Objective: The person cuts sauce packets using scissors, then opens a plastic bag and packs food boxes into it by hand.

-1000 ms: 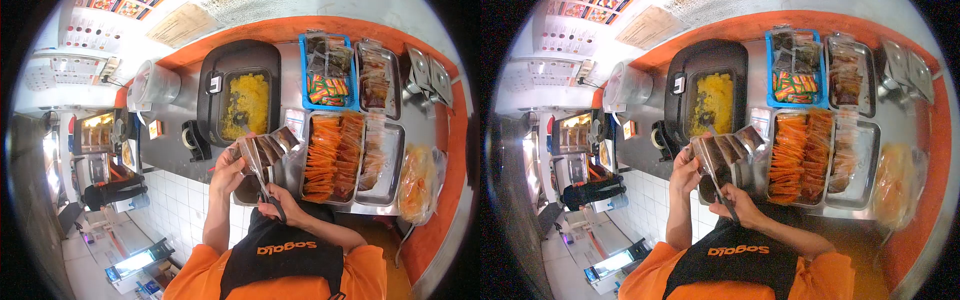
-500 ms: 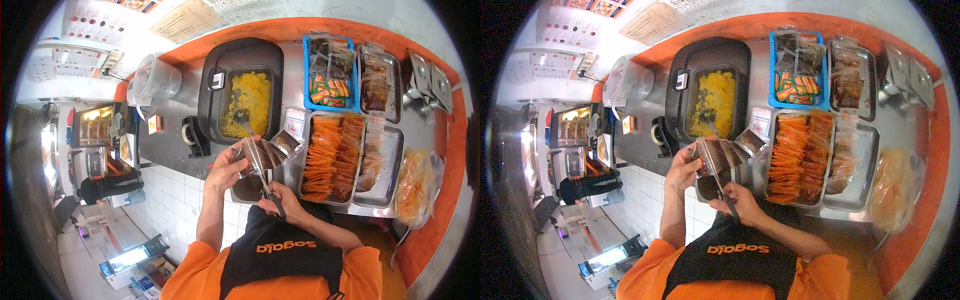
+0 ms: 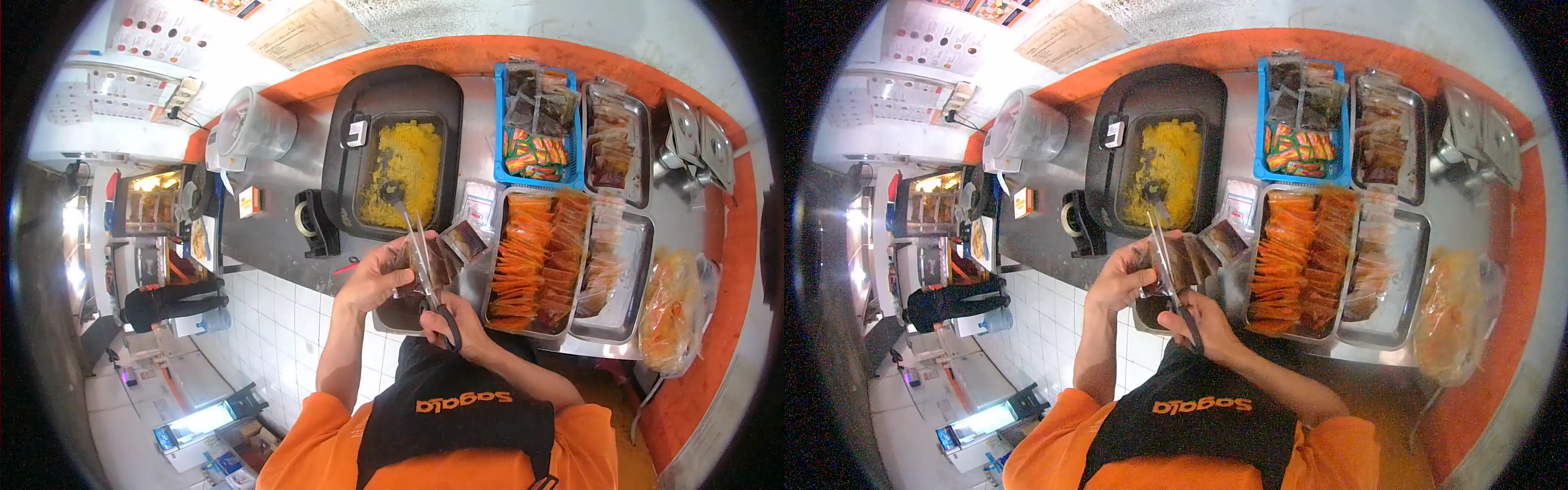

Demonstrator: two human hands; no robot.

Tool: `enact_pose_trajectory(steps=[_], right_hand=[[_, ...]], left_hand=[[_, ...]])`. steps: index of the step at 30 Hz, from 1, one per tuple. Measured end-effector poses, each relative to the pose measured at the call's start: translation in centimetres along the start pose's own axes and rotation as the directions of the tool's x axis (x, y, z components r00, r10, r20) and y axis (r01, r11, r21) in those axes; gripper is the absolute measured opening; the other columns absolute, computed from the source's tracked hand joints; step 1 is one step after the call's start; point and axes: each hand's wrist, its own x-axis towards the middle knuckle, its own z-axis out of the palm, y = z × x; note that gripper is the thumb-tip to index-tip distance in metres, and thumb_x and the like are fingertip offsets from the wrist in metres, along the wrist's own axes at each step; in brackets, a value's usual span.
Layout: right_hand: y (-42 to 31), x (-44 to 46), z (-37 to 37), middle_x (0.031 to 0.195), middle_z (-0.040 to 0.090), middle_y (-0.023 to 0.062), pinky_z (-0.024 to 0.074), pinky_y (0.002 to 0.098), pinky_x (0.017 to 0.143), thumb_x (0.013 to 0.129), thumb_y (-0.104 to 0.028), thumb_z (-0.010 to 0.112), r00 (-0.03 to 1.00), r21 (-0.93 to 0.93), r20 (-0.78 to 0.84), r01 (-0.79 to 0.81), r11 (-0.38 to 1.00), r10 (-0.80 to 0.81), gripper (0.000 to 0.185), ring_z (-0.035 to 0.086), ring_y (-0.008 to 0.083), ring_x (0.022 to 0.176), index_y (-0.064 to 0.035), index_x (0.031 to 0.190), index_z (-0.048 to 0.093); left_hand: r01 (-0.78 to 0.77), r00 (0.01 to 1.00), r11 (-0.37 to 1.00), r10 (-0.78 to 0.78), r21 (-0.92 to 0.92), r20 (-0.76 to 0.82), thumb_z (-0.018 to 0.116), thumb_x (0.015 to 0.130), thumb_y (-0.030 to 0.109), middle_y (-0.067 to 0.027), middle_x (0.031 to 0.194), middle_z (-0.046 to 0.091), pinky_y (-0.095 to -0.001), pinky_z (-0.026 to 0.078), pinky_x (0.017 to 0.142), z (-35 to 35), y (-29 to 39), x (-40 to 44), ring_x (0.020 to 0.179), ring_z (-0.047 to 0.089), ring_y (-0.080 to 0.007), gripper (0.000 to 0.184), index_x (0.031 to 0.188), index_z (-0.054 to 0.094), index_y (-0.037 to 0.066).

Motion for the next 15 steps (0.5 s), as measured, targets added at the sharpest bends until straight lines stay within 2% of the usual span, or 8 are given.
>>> enact_pose_trajectory(steps=[1,4,6,9,13,15], right_hand=[[-0.1,0.0,0.0,0.068,0.061,0.0025,0.0401,0.0233,0.047,0.093,-0.045,0.075,1.0,-0.012,-0.007,0.009,1.0,-0.009,0.046,0.054,0.0096,0.053,-0.0039,0.1,0.056],[0.1,0.2,-0.1,0.068,0.062,0.0031,0.0395,0.0237,0.046,0.092,-0.046,0.076,1.0,-0.03,-0.022,0.014,0.999,-0.014,0.047,0.054,0.0099,0.052,-0.0037,0.098,0.056],[0.3,0.6,-0.5,0.067,0.062,0.0033,0.0393,0.024,0.046,0.092,-0.045,0.077,1.0,-0.015,-0.028,-0.004,1.0,0.003,0.046,0.054,0.01,0.051,-0.0039,0.096,0.057],[-0.3,0.6,-0.1,0.065,0.061,0.0032,0.0385,0.0247,0.045,0.091,-0.042,0.078,0.994,-0.054,-0.11,0.011,0.998,-0.017,0.042,0.054,0.0101,0.05,-0.0044,0.089,0.058],[0.1,1.3,-1.0,0.062,0.061,0.0033,0.037,0.0253,0.043,0.091,-0.038,0.078,0.996,-0.049,-0.087,-0.035,0.998,0.031,0.04,0.053,0.0101,0.049,-0.0051,0.08,0.059],[-0.4,1.2,-1.1,0.062,0.061,0.0033,0.0362,0.0255,0.043,0.091,-0.037,0.078,0.993,-0.04,-0.118,-0.026,0.999,0.021,0.04,0.053,0.0101,0.048,-0.0053,0.075,0.06]], left_hand=[[0.024,1.0,0.999,-0.024,-0.036,0.01,0.083,0.084,0.013,-0.0118,0.133,0.064,-0.0325,0.054,0.099,0.1,0.1,0.0,0.115,0.066,-0.0185,0.079,0.15,0.043,-0.004],[0.076,0.995,0.996,-0.078,0.035,0.058,0.082,0.086,0.014,-0.0111,0.135,0.063,-0.0334,0.052,0.102,0.1,0.9,-0.2,0.117,0.065,-0.0185,0.079,0.151,0.042,-0.004],[0.062,0.997,0.998,-0.063,0.024,0.052,0.081,0.086,0.014,-0.0108,0.134,0.064,-0.0338,0.051,0.103,0.1,0.2,0.2,0.117,0.065,-0.0188,0.078,0.151,0.041,-0.004],[0.052,0.997,0.998,-0.053,0.026,0.057,0.08,0.087,0.014,-0.0107,0.133,0.065,-0.0341,0.051,0.104,0.3,0.4,0.3,0.117,0.065,-0.0189,0.077,0.151,0.041,-0.004],[0.086,0.993,0.993,-0.092,0.081,0.074,0.079,0.088,0.012,-0.0109,0.132,0.066,-0.0342,0.05,0.104,-0.4,-0.3,0.5,0.118,0.064,-0.0189,0.074,0.151,0.042,-0.005],[0.104,0.988,0.99,-0.113,0.094,0.104,0.075,0.091,0.008,-0.0079,0.132,0.065,-0.031,0.051,0.101,-0.5,0.3,0.3,0.118,0.062,-0.0152,0.07,0.152,0.042,-0.001]])
